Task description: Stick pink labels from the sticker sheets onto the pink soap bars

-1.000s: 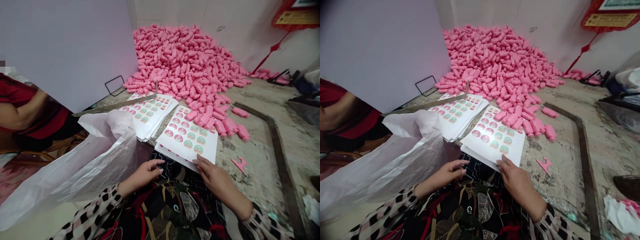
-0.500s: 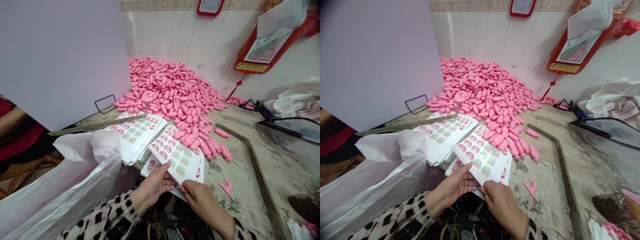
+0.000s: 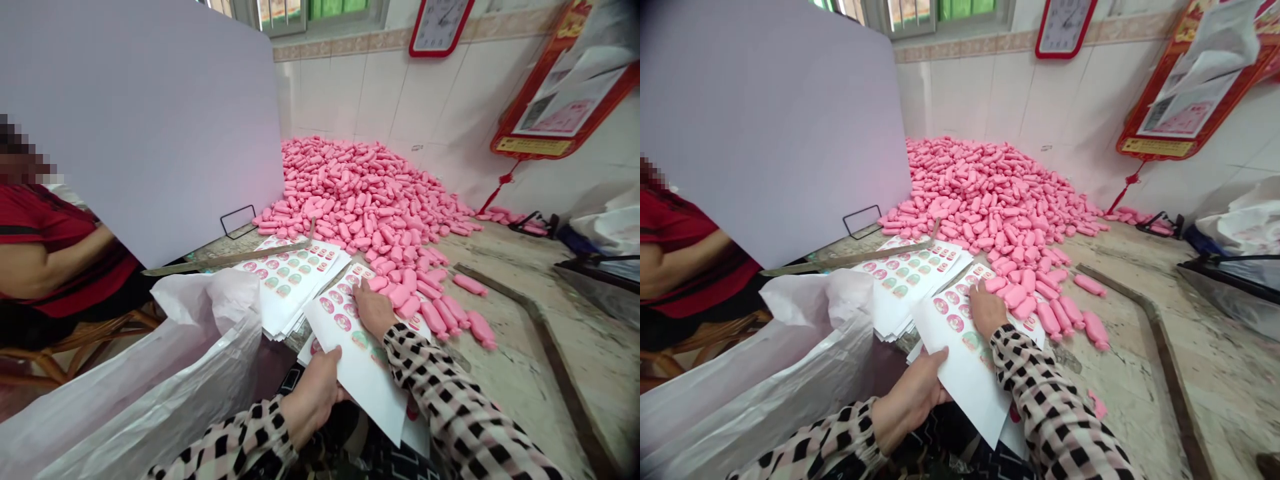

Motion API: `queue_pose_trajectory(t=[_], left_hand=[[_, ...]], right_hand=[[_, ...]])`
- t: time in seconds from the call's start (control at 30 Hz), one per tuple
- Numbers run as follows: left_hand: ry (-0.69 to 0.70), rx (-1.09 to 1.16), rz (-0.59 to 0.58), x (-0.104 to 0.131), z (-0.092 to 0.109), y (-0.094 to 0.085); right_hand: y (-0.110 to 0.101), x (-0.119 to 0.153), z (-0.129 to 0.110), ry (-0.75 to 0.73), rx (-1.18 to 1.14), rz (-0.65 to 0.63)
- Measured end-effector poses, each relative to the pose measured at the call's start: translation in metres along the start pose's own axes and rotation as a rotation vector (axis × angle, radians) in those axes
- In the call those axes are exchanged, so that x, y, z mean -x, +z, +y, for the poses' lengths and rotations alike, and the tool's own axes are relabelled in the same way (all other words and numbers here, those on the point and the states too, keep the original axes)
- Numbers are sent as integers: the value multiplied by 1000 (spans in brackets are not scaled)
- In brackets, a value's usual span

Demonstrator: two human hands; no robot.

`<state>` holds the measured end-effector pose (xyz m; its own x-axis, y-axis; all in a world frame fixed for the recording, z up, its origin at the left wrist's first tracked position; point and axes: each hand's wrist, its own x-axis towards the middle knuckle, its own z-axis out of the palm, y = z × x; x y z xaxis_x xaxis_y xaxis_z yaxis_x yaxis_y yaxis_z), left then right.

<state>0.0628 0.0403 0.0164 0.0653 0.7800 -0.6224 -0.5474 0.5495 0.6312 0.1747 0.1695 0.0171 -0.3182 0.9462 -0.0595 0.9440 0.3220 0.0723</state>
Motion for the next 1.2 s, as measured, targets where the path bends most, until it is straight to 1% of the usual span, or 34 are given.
queue_pose_trajectory(t=[0.1,0.2,0.3,0.37,0.4,0.47,0.53,0.63,0.7,0.77,0.8,0.83,0.87,0.9,0.97,1.0,1.03,1.07,1.1,1.2], left_hand=[[68,-46,1,-1,7,-10],[113,-116,2,0,18,-22],[162,-127,41,9,34,-35],[191,-104,44,18,46,-45],[193,-106,48,24,52,-50],[196,-129,106,35,62,-61],[198,-146,130,45,69,-71],[222,-150,172,55,73,-83],[237,-147,213,57,73,-89],[246,-139,264,58,72,-93],[243,-130,278,57,72,-94],[241,-116,284,57,72,-95],[239,-98,284,57,72,-95],[239,-78,279,56,71,-95],[252,-34,273,55,70,-93],[262,-12,272,54,70,-91],[272,10,265,54,69,-90],[282,31,254,54,69,-88],[290,53,238,55,69,-87],[321,109,216,60,71,-86]], right_hand=[[10,0,10,21,-6,-5],[14,4,25,21,-10,7],[16,8,37,28,-11,20],[17,9,43,31,-13,28],[18,10,45,30,-15,30],[19,11,47,31,-22,31],[19,11,49,37,-32,28],[15,14,49,52,-45,25],[10,20,47,80,-66,61],[5,32,41,154,-193,159],[3,40,36,207,-325,197],[2,49,29,263,-504,195],[2,58,20,315,-715,133],[3,68,10,356,-934,9],[6,86,-12,409,-1326,-328],[8,93,-22,433,-1472,-465],[9,100,-32,460,-1588,-567],[10,105,-41,489,-1678,-639],[10,110,-48,520,-1749,-677],[7,121,-63,570,-1850,-696]])
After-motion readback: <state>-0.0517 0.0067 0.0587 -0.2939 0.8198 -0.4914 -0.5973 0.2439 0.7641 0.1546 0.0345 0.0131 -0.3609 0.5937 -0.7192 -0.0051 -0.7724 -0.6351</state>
